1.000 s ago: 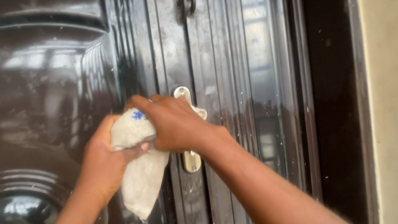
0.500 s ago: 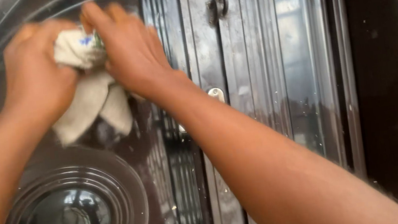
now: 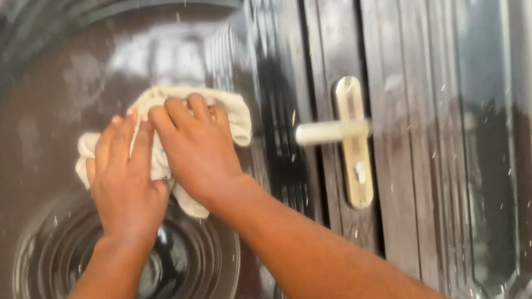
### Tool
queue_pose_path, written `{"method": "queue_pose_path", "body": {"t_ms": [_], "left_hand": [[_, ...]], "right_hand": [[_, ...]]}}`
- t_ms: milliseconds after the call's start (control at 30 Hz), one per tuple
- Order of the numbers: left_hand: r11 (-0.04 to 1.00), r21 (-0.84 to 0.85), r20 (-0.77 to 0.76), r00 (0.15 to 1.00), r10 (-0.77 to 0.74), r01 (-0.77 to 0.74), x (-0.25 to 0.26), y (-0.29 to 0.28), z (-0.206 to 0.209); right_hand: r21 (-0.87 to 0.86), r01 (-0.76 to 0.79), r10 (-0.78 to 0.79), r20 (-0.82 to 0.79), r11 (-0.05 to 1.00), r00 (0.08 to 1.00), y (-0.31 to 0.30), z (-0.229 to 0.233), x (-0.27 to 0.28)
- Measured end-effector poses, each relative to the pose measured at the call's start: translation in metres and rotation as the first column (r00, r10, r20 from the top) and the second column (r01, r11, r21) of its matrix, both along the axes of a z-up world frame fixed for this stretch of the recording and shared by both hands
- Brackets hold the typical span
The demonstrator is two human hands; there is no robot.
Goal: The recorder cleans a dark brown decorative door using a white cloth and water from a blue bucket.
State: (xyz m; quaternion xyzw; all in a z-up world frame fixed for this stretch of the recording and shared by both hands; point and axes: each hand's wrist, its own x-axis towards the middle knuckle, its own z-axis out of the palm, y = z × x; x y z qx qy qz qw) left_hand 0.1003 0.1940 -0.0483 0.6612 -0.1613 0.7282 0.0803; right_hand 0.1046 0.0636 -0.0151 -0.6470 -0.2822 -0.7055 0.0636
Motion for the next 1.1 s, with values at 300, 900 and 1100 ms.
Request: {"method": "queue_pose_path", "body": {"t_ms": [300,900,1100], "left_hand": [[0.999,0.027,-0.046,0.999,0.022,-0.021,-0.011,0.013,-0.076],[0.971,0.083,-0.101,0.967,0.233,-0.225,-0.038,-0.01,-0.069],[0.952,-0.307,-0.233,0.971,-0.061,-0.013,-0.021,-0.007,0.08]], "right_hand": [[0.023,-0.012,0.012,0.021,1.0,1.0,0.011,-0.085,-0.004],[-0.054,0.006,-0.028,-0.432,0.999,0.901,-0.025,-0.093,-0.05],[0.204,0.031,-0.036,0.019,0.979,0.999,-0.013,0.037,-0.046]]}}
